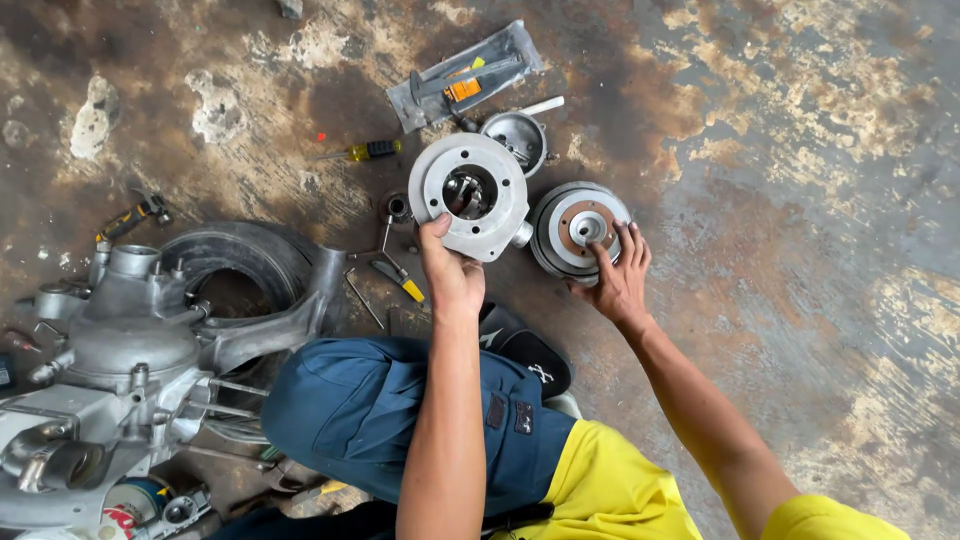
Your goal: The person assembles a small engine by hand, placing a piston into a cylinder block, attaching the cylinder head, and fitting the crankcase halves together. They handle the piston, cylinder head, and crankcase components, aligning and pressing them into place.
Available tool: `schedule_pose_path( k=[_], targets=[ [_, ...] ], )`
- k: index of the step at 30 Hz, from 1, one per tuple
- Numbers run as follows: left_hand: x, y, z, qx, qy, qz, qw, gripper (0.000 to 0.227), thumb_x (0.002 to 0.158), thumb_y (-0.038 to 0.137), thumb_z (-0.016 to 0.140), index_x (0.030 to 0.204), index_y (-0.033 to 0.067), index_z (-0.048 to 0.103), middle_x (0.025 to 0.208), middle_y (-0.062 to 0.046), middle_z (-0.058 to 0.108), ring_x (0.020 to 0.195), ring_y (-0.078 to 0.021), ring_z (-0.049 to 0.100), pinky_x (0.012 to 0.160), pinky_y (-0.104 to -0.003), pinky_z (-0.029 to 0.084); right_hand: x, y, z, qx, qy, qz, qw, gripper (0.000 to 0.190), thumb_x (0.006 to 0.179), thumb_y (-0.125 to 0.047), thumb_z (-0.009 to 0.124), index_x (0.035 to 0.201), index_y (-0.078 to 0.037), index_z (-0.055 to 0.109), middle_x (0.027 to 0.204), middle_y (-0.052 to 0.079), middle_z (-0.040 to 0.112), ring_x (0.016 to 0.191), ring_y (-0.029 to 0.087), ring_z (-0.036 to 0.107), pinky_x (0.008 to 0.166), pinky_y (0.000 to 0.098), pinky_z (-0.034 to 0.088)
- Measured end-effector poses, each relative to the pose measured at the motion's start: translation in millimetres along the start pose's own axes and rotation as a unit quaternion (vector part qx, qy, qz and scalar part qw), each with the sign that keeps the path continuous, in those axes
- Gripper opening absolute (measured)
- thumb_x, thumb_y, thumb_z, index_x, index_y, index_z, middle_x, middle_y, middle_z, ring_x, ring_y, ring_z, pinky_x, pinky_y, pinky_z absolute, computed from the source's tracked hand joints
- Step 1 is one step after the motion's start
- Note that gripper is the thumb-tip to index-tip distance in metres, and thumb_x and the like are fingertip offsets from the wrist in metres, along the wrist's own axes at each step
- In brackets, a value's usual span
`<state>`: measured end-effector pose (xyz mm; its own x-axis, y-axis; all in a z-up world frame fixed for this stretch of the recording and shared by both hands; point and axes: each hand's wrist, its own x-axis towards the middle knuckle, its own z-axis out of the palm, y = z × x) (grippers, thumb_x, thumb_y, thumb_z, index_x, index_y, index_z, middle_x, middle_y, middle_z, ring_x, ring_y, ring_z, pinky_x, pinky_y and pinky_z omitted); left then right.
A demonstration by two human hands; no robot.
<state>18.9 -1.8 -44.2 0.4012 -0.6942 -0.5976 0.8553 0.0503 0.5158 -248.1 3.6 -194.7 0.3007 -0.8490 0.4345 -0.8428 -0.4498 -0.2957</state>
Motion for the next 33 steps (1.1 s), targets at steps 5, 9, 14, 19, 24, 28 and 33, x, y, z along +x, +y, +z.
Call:
schedule_pose_path(
  k=[5, 9, 14, 19, 24, 28, 33],
  targets=[
    [-7, 1, 9, 0.009, 0.005, 0.005, 1.0, 0.042, 0.079, 0.025, 0.076, 0.119, 0.0265, 0.062, 0.119, -0.008, 0.063, 0.108, -0.0253, 0.062, 0.092, -0.052, 0.053, 30, -17, -3, 0.036, -0.022, 0.095, 0.995, 0.114, 0.062, -0.08, 0.078, 0.148, -0.016, 0.039, 0.16, 0.028, 0.023, 0.146, 0.052, 0.027, 0.109, 0.0611, 0.03],
    [-4, -5, 11, 0.016, 0.006, 0.023, 1.0, 0.044, 0.08, 0.021, 0.074, 0.121, 0.0266, 0.059, 0.116, -0.009, 0.063, 0.108, -0.0255, 0.062, 0.089, -0.053, 0.054, 46, -18, 0, -0.004, -0.155, 0.179, 0.972, 0.136, 0.045, -0.056, 0.095, 0.158, -0.02, 0.028, 0.16, 0.026, 0.02, 0.141, 0.048, 0.034, 0.105, 0.0576, 0.038],
    [-10, 0, 12, 0.007, 0.005, 0.034, 0.999, 0.047, 0.08, 0.02, 0.076, 0.123, 0.0262, 0.058, 0.119, -0.009, 0.063, 0.108, -0.0257, 0.063, 0.089, -0.053, 0.055, 50, -13, -5, 0.066, -0.104, 0.164, 0.979, 0.134, 0.04, -0.055, 0.097, 0.154, -0.021, 0.033, 0.148, 0.023, 0.03, 0.127, 0.05, 0.044, 0.097, 0.0572, 0.043],
    [-14, 9, 11, -0.003, 0.0, 0.053, 0.999, 0.048, 0.079, 0.02, 0.077, 0.123, 0.0256, 0.058, 0.12, -0.008, 0.065, 0.11, -0.0238, 0.063, 0.093, -0.052, 0.053, 94, -48, -74, 0.136, -0.017, 0.122, 0.983, 0.11, 0.049, -0.038, 0.095, 0.143, -0.011, 0.045, 0.141, 0.025, 0.042, 0.12, 0.049, 0.054, 0.101, 0.0543, 0.042],
    [-27, 39, 18, -0.06, -0.004, 0.046, 0.997, 0.042, 0.075, 0.02, 0.077, 0.115, 0.0248, 0.064, 0.117, -0.008, 0.071, 0.107, -0.0241, 0.068, 0.089, -0.047, 0.057, 136, -75, -153, 0.506, -0.121, 0.149, 0.841, 0.089, 0.067, -0.03, 0.087, 0.146, -0.009, 0.051, 0.142, 0.024, 0.056, 0.128, 0.038, 0.055, 0.106, 0.0532, 0.045],
    [-61, 90, 38, -0.094, -0.017, 0.073, 0.993, 0.041, 0.075, 0.018, 0.077, 0.115, 0.0238, 0.068, 0.114, -0.006, 0.072, 0.106, -0.0222, 0.069, 0.089, -0.044, 0.058, 166, -94, -178, 0.681, -0.157, 0.128, 0.704, 0.088, 0.071, -0.032, 0.067, 0.152, -0.007, 0.039, 0.129, 0.03, 0.064, 0.116, 0.039, 0.065, 0.094, 0.0554, 0.054],
    [-75, 139, 28, -0.131, -0.057, 0.133, 0.981, 0.032, 0.079, 0.02, 0.073, 0.11, 0.0212, 0.068, 0.108, -0.007, 0.072, 0.105, -0.0227, 0.069, 0.094, -0.046, 0.057, 197, -197, -232, 0.825, -0.128, 0.131, 0.534, 0.067, 0.071, -0.031, 0.072, 0.129, -0.005, 0.053, 0.11, 0.024, 0.067, 0.106, 0.038, 0.069, 0.091, 0.0638, 0.054]
  ],
)
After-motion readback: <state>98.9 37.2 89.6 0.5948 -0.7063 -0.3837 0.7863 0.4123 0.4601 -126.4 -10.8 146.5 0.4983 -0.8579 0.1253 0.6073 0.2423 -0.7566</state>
